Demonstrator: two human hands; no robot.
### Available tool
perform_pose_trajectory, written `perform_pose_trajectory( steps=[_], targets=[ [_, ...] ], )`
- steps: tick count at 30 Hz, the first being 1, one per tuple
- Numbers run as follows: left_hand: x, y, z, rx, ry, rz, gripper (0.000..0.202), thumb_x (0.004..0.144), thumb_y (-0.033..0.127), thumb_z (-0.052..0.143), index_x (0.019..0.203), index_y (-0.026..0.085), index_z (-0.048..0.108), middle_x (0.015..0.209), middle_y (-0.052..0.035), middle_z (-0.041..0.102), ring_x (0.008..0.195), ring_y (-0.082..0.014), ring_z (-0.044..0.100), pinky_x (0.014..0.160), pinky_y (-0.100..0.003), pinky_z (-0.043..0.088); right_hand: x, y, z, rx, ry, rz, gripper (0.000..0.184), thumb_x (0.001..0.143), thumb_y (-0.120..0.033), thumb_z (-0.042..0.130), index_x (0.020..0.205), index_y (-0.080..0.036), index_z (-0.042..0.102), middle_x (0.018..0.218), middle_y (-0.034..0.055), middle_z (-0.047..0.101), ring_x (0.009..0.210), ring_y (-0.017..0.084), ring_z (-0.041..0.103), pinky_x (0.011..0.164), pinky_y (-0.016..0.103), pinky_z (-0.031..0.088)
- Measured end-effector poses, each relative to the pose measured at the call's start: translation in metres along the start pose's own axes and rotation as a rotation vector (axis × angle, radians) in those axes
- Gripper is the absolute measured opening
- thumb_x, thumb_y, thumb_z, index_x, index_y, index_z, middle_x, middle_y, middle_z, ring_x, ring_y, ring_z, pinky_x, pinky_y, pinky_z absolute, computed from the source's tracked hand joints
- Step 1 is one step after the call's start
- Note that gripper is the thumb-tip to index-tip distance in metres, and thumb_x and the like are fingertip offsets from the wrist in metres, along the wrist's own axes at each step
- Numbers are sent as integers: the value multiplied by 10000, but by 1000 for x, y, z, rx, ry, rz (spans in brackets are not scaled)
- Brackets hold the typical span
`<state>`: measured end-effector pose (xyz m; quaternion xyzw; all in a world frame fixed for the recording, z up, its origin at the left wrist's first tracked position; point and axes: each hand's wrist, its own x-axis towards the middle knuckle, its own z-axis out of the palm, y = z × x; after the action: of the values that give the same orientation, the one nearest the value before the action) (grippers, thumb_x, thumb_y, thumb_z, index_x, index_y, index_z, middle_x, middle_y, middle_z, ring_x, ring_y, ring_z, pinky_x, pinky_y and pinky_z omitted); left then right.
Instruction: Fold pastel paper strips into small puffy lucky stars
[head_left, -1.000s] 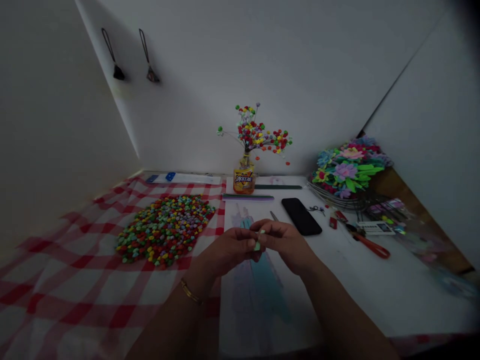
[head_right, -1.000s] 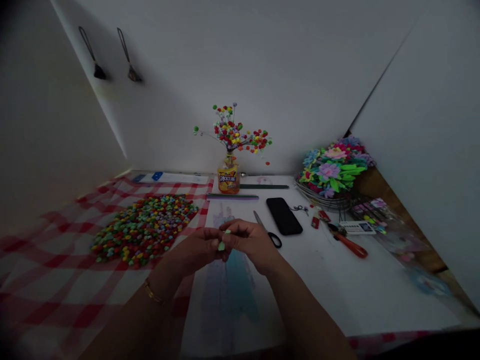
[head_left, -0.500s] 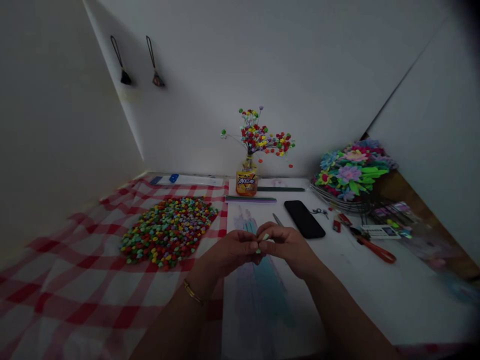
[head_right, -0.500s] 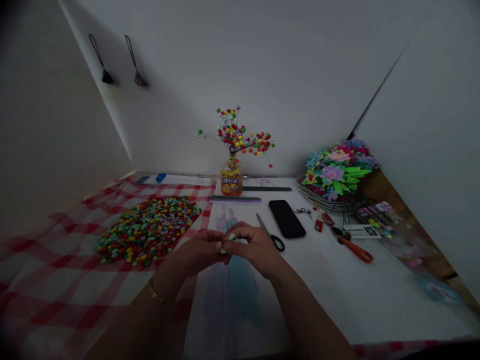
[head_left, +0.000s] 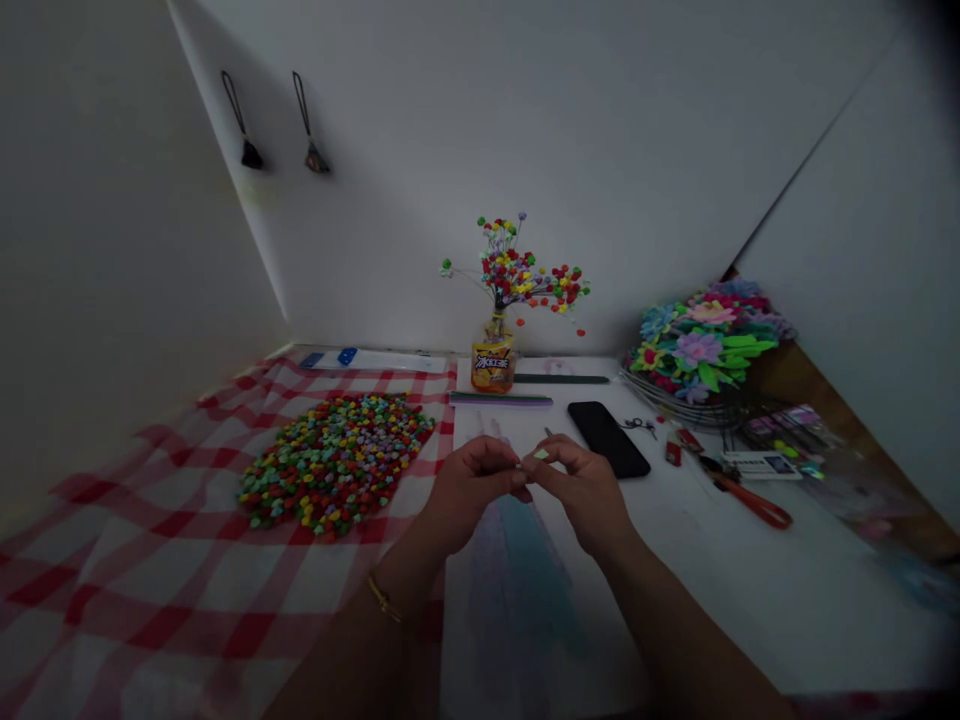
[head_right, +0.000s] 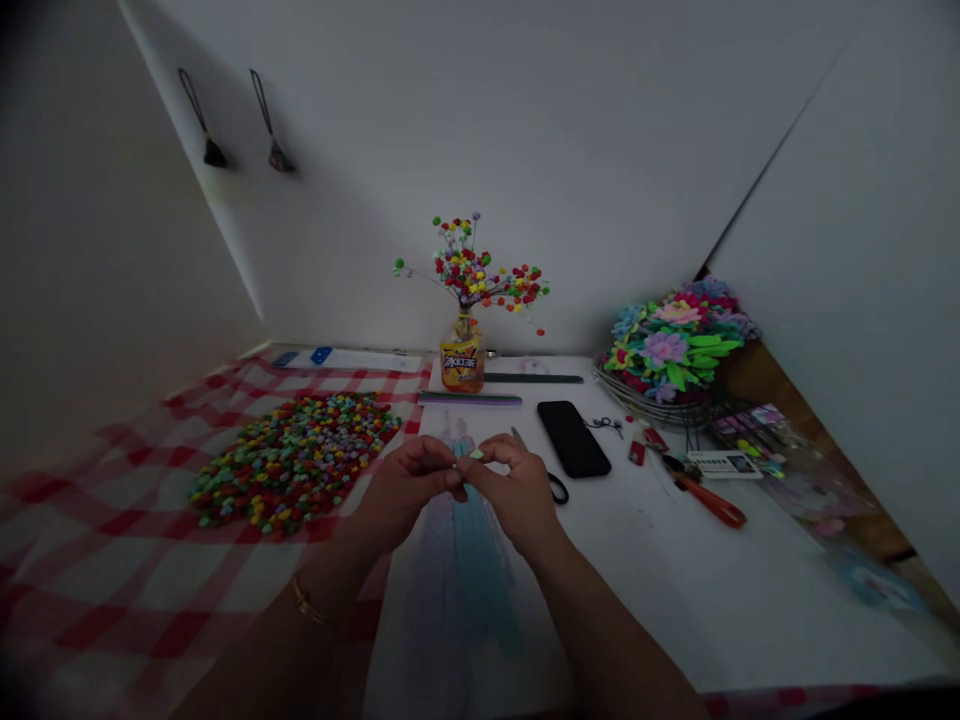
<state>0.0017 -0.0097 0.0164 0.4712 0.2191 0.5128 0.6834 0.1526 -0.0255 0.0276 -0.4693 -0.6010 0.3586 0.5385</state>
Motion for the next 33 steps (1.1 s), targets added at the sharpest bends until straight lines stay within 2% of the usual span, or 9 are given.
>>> perform_pose_trajectory(
  steps=[5, 10, 14, 18, 21, 25, 27, 33],
  targets=[
    [-1, 0, 4, 46, 77, 59, 139, 628, 151, 709, 675, 135, 579, 567, 11, 633, 523, -120, 599, 573, -260, 457, -1, -4, 5, 229, -38, 99, 87, 688, -260, 655, 630, -196, 641, 684, -13, 569, 685, 136, 515, 692, 287, 392],
    [-2, 2, 4, 1, 55, 38, 125, 647, 145, 689, 676, 141, 568, 585, 16, 624, 511, -101, 577, 548, -238, 433, -3, -8, 8, 405, -90, 185, 60, 667, -232, 663, 619, -197, 655, 619, -20, 618, 629, 131, 531, 687, 297, 397],
    [-2, 2, 3, 34, 26, 50, 115, 668, 154, 675, 725, 149, 574, 613, 22, 618, 518, -91, 565, 557, -237, 431, -2, -6, 7, 437, -117, 207, 94, 677, -260, 657, 618, -188, 643, 609, -16, 624, 622, 134, 537, 698, 315, 399],
    [-2, 3, 2, 106, 69, 71, 124, 664, 177, 683, 746, 146, 596, 587, 24, 604, 518, -96, 563, 571, -246, 437, 0, -2, 5, 366, -117, 208, 107, 686, -285, 659, 683, -179, 645, 683, 2, 632, 685, 145, 546, 722, 313, 404],
    [-1, 4, 1, 167, 87, 58, 115, 664, 192, 683, 689, 140, 584, 563, 21, 595, 528, -100, 562, 581, -246, 436, -1, -3, 5, 212, -106, 116, 108, 701, -288, 647, 684, -185, 622, 690, 0, 598, 684, 147, 533, 688, 295, 413],
    [0, 3, 1, 215, 72, 45, 98, 693, 209, 653, 713, 140, 586, 623, 8, 595, 615, -110, 566, 632, -247, 443, -3, -7, 6, -159, 6, -154, 105, 756, -280, 591, 688, -201, 609, 762, 14, 570, 768, 165, 537, 741, 303, 404],
    [0, 3, 1, 217, 83, 53, 97, 698, 212, 647, 726, 140, 588, 647, 4, 594, 638, -112, 559, 651, -250, 443, -3, -8, 6, -265, 25, -248, 116, 784, -282, 559, 708, -208, 606, 795, 25, 571, 807, 174, 539, 773, 313, 396],
    [-1, 0, 2, 284, 92, 147, 69, 709, 205, 635, 700, 146, 599, 617, 1, 600, 623, -119, 546, 635, -253, 416, -2, -7, 6, -264, -13, -267, 138, 813, -291, 529, 710, -214, 577, 786, 22, 557, 785, 167, 535, 743, 303, 403]
  ],
)
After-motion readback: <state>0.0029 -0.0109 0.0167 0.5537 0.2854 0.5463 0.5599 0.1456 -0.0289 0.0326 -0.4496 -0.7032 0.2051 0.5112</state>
